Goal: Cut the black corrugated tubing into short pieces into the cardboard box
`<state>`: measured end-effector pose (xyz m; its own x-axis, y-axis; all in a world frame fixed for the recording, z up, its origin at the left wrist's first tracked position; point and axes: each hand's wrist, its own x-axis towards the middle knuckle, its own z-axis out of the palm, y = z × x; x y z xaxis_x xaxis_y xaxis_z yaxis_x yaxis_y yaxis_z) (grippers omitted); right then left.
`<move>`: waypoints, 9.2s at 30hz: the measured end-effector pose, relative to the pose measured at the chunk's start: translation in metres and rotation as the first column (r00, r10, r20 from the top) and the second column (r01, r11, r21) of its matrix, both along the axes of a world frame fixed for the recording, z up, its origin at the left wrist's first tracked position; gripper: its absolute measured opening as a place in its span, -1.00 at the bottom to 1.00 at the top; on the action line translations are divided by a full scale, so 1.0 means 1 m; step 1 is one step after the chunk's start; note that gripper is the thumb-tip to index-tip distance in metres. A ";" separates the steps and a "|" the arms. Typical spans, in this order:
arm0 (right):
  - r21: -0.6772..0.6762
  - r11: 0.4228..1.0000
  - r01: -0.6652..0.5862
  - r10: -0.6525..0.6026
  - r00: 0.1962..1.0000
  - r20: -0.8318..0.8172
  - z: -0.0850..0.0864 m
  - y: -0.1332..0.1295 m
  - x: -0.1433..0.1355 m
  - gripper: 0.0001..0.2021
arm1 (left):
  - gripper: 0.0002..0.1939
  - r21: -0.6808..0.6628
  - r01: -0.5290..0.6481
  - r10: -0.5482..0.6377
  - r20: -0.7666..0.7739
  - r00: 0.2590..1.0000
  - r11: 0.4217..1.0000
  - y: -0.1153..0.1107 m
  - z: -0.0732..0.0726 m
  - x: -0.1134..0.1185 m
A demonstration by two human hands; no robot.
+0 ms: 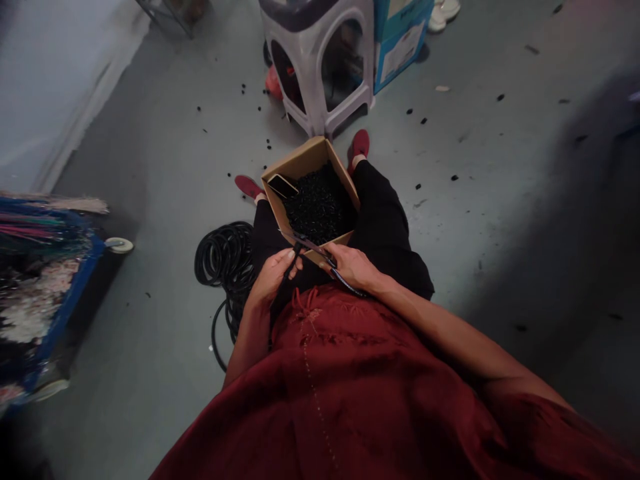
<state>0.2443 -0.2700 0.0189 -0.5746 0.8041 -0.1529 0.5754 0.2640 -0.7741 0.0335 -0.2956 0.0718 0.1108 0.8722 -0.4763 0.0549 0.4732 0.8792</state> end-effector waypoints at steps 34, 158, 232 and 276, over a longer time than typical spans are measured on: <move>-0.070 0.994 -0.085 0.104 0.929 0.355 0.008 0.005 0.000 -0.54 | -0.63 -0.008 0.491 -0.106 -0.980 0.171 0.871 -0.002 -0.018 0.016; -0.076 0.996 -0.054 0.064 0.987 0.146 0.007 0.011 -0.018 -0.61 | -0.56 0.155 -0.199 0.228 -0.201 0.953 0.968 0.009 -0.036 -0.006; -0.258 0.963 0.076 -0.037 0.988 0.152 -0.002 0.014 -0.014 -0.60 | -0.55 0.114 -0.184 0.210 -0.293 0.933 0.976 0.005 -0.046 -0.027; -0.048 0.992 -0.114 0.116 0.993 0.037 0.008 0.015 -0.026 -0.50 | -0.64 -0.042 -0.115 0.122 0.308 0.944 0.993 0.003 -0.017 -0.027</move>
